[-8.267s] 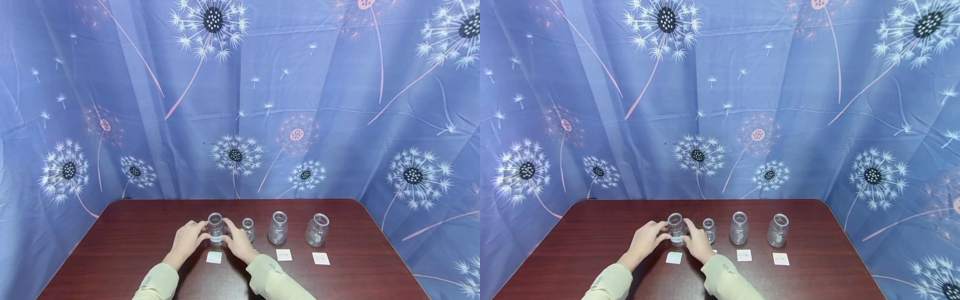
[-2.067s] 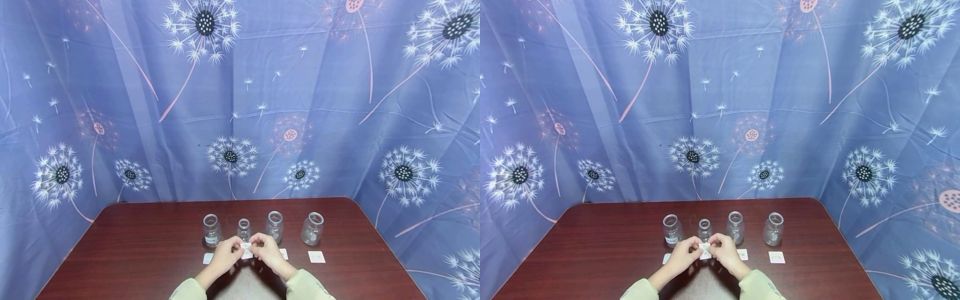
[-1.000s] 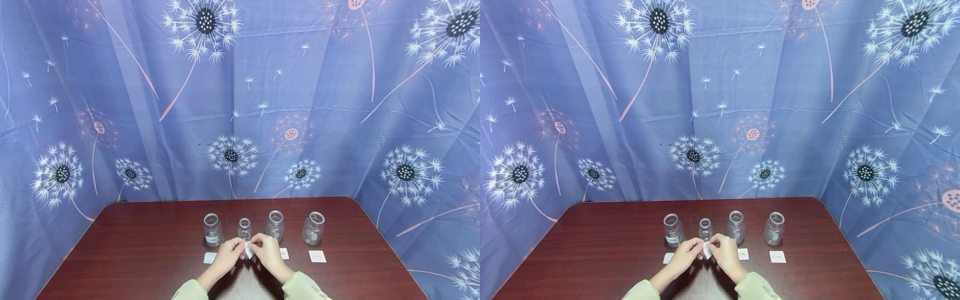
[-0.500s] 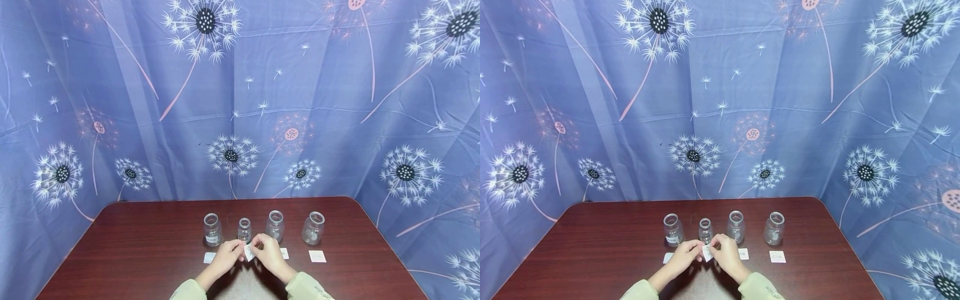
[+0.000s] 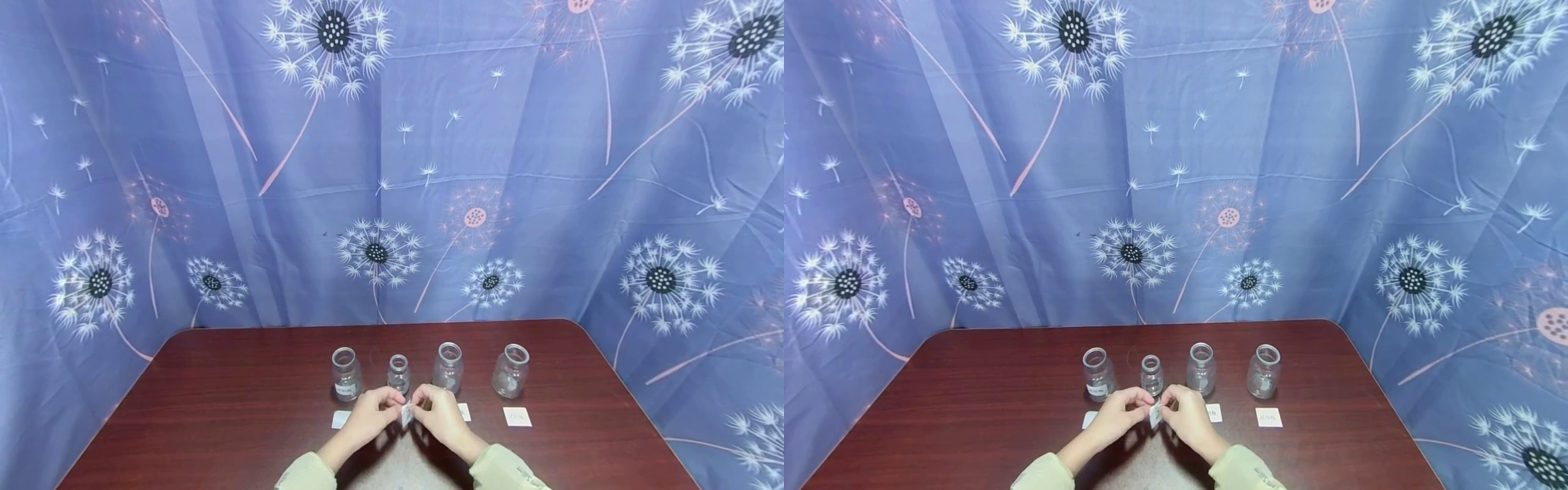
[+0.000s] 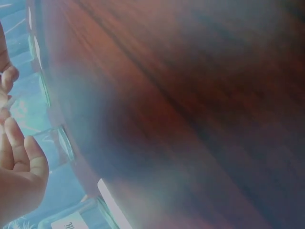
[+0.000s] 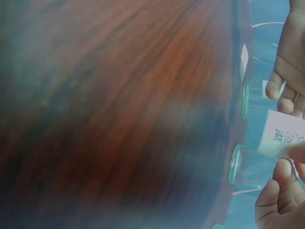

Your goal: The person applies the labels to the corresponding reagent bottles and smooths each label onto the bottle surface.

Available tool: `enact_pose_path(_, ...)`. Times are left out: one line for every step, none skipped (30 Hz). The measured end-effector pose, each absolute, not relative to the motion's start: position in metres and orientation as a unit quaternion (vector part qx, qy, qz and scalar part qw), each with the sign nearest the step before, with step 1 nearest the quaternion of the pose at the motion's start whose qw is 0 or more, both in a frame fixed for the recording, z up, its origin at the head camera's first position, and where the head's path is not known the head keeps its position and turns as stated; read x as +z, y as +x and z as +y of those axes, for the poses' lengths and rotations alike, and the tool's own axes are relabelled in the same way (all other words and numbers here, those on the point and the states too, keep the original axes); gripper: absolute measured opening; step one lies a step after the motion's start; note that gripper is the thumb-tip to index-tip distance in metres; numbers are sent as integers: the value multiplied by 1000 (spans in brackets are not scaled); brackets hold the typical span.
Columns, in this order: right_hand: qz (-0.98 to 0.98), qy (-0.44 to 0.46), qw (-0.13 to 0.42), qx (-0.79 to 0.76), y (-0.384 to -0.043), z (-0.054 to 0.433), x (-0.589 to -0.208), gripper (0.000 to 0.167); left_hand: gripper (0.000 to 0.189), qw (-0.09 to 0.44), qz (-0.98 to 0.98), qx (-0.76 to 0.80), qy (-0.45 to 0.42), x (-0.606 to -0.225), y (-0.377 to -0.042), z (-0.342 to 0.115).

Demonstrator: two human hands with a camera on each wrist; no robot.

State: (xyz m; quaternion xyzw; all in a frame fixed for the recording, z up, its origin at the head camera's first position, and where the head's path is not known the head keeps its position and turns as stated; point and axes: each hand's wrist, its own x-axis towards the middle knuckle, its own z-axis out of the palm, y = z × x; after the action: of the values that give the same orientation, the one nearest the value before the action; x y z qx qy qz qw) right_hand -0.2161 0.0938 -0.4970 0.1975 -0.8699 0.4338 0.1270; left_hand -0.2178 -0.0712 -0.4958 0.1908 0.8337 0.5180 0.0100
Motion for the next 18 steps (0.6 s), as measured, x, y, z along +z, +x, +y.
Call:
enact_pose_path(-870, 199, 124, 434, -216, 94, -497, 19, 14, 5, 834, 517, 194, -496, -218, -71)
enact_pose_path(-869, 199, 119, 436, -216, 94, -497, 19, 15, 0, 834, 515, 196, -496, -218, -71)
enact_pose_path(-869, 201, 116, 438, -215, 95, -497, 18, 15, -3, 834, 514, 198, -496, -218, -71)
enact_pose_path(-867, 203, 114, 440, -215, 95, -498, 18, 15, -8, 835, 513, 201, -496, -218, -71)
enact_pose_path(-866, 206, 113, 442, -215, 96, -498, 17, 15, -15, 837, 508, 204, -496, -218, -71)
enact_pose_path(-864, 209, 111, 444, -214, 96, -498, 17, 14, -21, 839, 503, 208, -496, -217, -70)
enact_pose_path(-862, 212, 109, 447, -214, 97, -497, 17, 13, -30, 841, 497, 211, -496, -217, -70)
enact_pose_path(-860, 216, 108, 450, -213, 98, -497, 16, 12, -39, 845, 489, 215, -496, -217, -70)
enact_pose_path(-859, 220, 108, 450, -213, 98, -497, 16, 11, -50, 849, 479, 218, -497, -217, -70)
enact_pose_path(-857, 223, 107, 451, -213, 99, -497, 16, 11, -61, 853, 469, 221, -497, -217, -70)
enact_pose_path(-856, 226, 106, 453, -212, 99, -497, 16, 12, -72, 856, 459, 224, -498, -217, -70)
enact_pose_path(-855, 228, 105, 454, -212, 100, -497, 16, 13, -82, 859, 452, 227, -498, -218, -70)
enact_pose_path(-854, 229, 106, 454, -212, 101, -497, 16, 14, -91, 861, 445, 228, -498, -218, -70)
enact_pose_path(-854, 230, 106, 455, -212, 101, -498, 16, 15, -98, 863, 439, 229, -499, -218, -70)
enact_pose_path(-855, 229, 105, 454, -212, 102, -498, 16, 16, -104, 865, 433, 230, -499, -218, -70)
enact_pose_path(-854, 228, 104, 456, -212, 102, -498, 16, 16, -109, 866, 430, 231, -499, -218, -70)
enact_pose_path(-854, 226, 102, 458, -212, 103, -498, 16, 16, -111, 867, 427, 232, -499, -218, -70)
enact_pose_path(-853, 223, 100, 460, -212, 104, -498, 16, 16, -111, 868, 425, 232, -499, -218, -70)
